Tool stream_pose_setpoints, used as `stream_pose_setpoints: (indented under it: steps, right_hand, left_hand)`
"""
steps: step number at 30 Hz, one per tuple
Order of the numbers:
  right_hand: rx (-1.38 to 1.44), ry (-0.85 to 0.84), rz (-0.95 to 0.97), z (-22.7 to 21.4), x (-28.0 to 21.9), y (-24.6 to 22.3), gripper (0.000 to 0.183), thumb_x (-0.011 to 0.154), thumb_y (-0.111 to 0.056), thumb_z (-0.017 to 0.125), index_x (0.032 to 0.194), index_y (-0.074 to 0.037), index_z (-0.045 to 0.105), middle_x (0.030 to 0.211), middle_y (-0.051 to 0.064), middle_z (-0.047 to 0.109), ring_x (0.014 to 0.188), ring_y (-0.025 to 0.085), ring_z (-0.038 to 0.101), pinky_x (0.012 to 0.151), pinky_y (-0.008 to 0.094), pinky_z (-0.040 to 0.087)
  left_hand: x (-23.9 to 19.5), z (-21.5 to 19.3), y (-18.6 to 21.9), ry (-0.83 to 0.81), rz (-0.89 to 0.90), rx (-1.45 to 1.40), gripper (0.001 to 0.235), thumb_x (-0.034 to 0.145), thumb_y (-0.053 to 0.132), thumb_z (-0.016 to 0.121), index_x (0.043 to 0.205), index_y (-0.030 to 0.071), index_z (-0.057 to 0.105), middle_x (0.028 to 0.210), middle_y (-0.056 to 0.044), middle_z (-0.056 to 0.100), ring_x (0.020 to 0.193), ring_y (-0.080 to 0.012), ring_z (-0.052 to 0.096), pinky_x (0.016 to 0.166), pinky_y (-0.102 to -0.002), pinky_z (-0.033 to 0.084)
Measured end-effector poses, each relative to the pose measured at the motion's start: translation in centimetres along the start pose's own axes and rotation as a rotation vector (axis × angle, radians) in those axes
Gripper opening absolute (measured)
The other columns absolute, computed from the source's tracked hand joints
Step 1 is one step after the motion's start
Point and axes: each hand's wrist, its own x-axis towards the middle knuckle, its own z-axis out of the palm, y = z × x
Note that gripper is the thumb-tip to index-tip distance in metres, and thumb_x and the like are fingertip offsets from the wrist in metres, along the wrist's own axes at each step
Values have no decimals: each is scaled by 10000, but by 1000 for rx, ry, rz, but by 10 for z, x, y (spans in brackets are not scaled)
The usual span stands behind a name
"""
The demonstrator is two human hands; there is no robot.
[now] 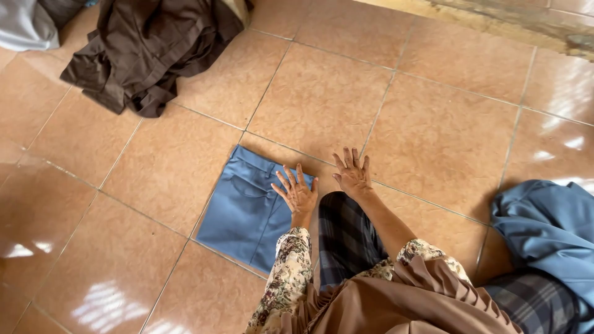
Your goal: The person sits on a tiled floor and folds a pair of blue trousers by hand. They smooth the fabric, fold the legs together, and then fold the garment into a neat rectangle before placing it aside.
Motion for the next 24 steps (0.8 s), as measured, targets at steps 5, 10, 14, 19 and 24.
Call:
stream_pose_setpoints:
  steps: [5,10,14,19,24]
  right_hand:
    - [-16,-13,125,-10,-19,54,725,979,-522,536,1623,-320,272,1700,133,208,1551,386,201,1178,692,136]
    - [-47,0,315,-27,-64,119,698,984,-537,517,1613,-336,292,1698,109,242,1563,356,202,1193,677,140]
    - [-47,-34,443,-44,-97,162,689,994,-555,498,1611,-345,275,1693,103,251,1567,342,194,1196,678,146]
    - [-46,-31,561,-79,-134,199,670,1005,-545,485,1609,-341,277,1693,97,248,1573,316,184,1203,658,156]
    - [5,69,705,-128,-200,245,645,1020,-472,520,1600,-277,314,1670,141,281,1558,342,213,1193,647,189]
  left_hand:
    - [7,6,45,66,115,-41,799,869,609,606,1530,199,420,1616,-208,319,1511,-491,202,1172,-729,-1]
    - [-4,35,118,147,265,-73,759,878,642,553,1495,206,480,1626,-192,319,1527,-471,197,1176,-731,39]
    - [-20,52,165,159,385,-23,778,855,648,586,1494,217,483,1624,-195,315,1523,-466,200,1174,-757,48]
    - [-35,22,229,-232,421,-78,763,930,600,548,1575,231,374,1709,-149,112,1567,-430,-6,1174,-729,-18]
    - [-75,-5,325,-360,581,-94,762,934,593,528,1565,193,382,1688,-165,172,1563,-420,16,1190,-717,-95]
